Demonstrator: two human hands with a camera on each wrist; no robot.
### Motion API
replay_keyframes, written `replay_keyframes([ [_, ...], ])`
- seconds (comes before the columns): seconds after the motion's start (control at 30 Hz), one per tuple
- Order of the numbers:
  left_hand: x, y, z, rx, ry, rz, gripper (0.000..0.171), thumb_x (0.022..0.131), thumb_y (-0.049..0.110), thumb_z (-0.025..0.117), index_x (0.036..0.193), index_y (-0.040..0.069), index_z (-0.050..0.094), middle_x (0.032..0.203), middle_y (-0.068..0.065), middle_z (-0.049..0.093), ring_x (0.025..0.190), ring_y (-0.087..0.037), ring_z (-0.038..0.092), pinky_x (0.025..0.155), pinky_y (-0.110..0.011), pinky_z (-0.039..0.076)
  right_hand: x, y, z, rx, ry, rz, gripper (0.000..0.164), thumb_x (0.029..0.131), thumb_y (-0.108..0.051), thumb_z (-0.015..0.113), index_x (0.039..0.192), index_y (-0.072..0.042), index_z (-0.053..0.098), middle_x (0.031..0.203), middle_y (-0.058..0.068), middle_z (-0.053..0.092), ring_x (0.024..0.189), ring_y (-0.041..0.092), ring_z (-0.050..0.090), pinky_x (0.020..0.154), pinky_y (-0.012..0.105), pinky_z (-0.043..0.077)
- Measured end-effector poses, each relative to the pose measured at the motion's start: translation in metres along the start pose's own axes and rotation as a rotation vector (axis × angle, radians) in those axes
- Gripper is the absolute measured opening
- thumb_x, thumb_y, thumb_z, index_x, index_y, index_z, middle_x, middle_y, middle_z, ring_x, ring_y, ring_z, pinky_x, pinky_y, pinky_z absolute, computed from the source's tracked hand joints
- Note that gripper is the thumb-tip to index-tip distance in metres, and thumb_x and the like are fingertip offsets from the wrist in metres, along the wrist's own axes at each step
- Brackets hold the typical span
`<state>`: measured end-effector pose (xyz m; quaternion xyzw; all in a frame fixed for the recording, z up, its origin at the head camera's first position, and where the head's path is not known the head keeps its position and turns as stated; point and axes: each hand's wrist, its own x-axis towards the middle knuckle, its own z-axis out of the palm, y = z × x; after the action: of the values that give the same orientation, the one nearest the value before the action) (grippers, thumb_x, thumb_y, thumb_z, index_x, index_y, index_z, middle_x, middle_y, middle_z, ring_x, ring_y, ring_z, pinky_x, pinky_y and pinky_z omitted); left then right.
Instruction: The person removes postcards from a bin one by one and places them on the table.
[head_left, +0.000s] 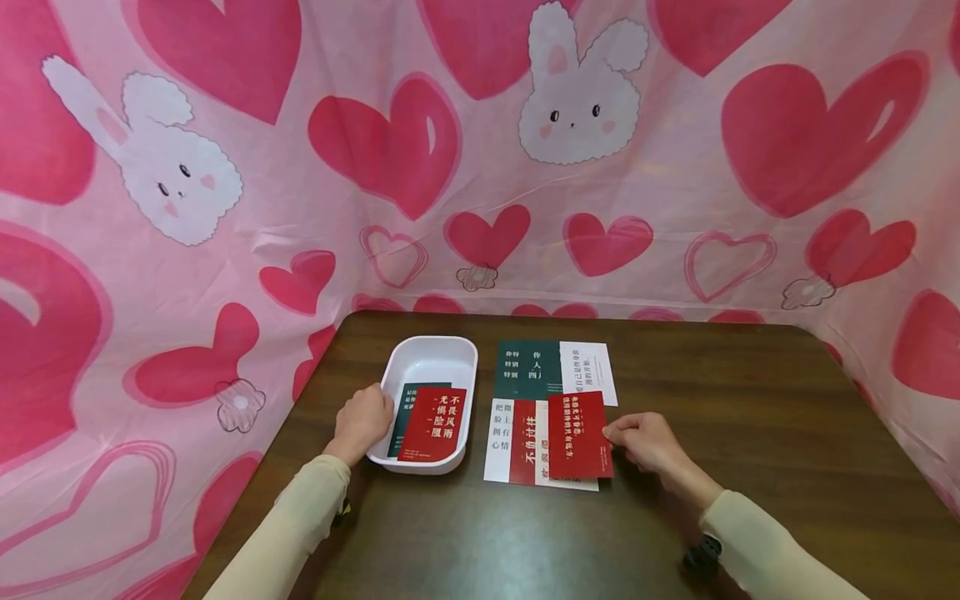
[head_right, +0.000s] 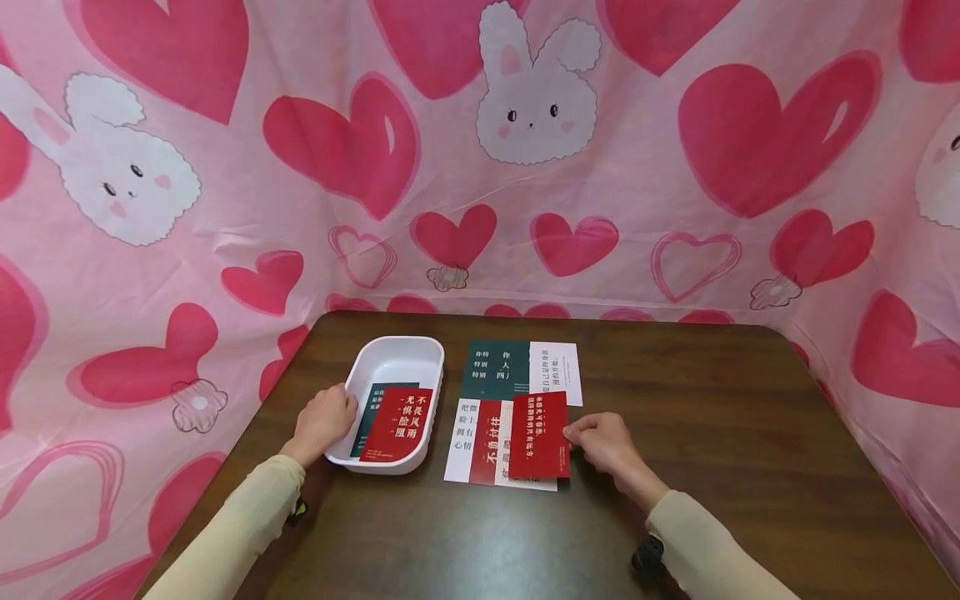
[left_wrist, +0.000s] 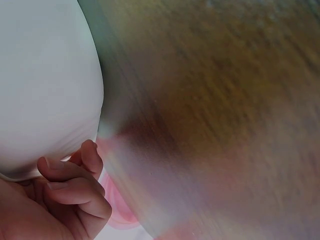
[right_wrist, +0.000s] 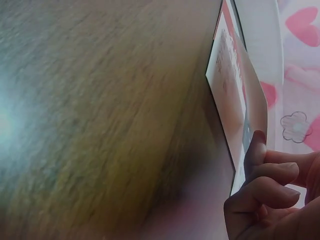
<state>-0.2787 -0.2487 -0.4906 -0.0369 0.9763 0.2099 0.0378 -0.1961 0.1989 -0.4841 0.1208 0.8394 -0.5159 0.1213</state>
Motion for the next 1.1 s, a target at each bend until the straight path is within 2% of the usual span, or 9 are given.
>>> replay_keyframes([
  [0.23, -0.001, 0.001, -0.002, -0.002, -0.003, -0.004, 0.031, 0.102, 0.020, 0.062, 0.115, -0.008, 0.061, 0.092, -0.016, 0.065, 0.076, -0.027, 0.065, 0.074, -0.050, 0.062, -0.005, 0.005, -0.003, -0.008, -0.015, 0.003, 0.027, 0.102, -0.018, 0.068, 0.114, 0.005, 0.075, 0.078, 0.012, 0.068, 0.054, 0.019, 0.048, 0.050, 0.026, 0.040],
  [0.43, -0.001, 0.000, -0.002, -0.015, -0.012, -0.006, 0.031, 0.102, 0.020, 0.063, 0.116, -0.008, 0.060, 0.093, -0.016, 0.066, 0.076, -0.026, 0.066, 0.073, -0.050, 0.063, -0.006, 0.011, -0.003, -0.033, -0.009, 0.005, 0.025, 0.101, -0.018, 0.069, 0.109, 0.003, 0.077, 0.076, 0.008, 0.068, 0.054, 0.019, 0.048, 0.050, 0.029, 0.039],
  [0.7, -0.001, -0.001, -0.001, -0.018, -0.021, -0.010, 0.032, 0.102, 0.020, 0.064, 0.117, -0.008, 0.060, 0.094, -0.016, 0.067, 0.077, -0.025, 0.066, 0.073, -0.049, 0.063, -0.003, 0.020, -0.006, -0.149, 0.022, -0.038, 0.022, 0.099, -0.019, 0.070, 0.099, 0.001, 0.080, 0.088, 0.006, 0.072, 0.078, 0.025, 0.053, 0.061, 0.035, 0.041],
  [0.83, -0.002, -0.001, -0.002, -0.016, -0.020, -0.021, 0.032, 0.102, 0.020, 0.064, 0.117, -0.008, 0.060, 0.094, -0.017, 0.067, 0.077, -0.026, 0.067, 0.073, -0.049, 0.063, -0.003, 0.021, -0.008, -0.177, 0.029, -0.058, 0.021, 0.099, -0.019, 0.070, 0.095, 0.000, 0.080, 0.085, 0.005, 0.073, 0.080, 0.025, 0.055, 0.064, 0.035, 0.041],
  [1.1, -0.002, 0.001, -0.003, -0.014, -0.019, -0.018, 0.032, 0.102, 0.020, 0.063, 0.117, -0.009, 0.061, 0.094, -0.017, 0.067, 0.077, -0.026, 0.067, 0.074, -0.050, 0.063, -0.001, 0.019, -0.010, -0.203, 0.006, -0.043, 0.023, 0.099, -0.022, 0.071, 0.092, -0.002, 0.079, 0.084, 0.004, 0.073, 0.080, 0.025, 0.056, 0.066, 0.035, 0.043],
])
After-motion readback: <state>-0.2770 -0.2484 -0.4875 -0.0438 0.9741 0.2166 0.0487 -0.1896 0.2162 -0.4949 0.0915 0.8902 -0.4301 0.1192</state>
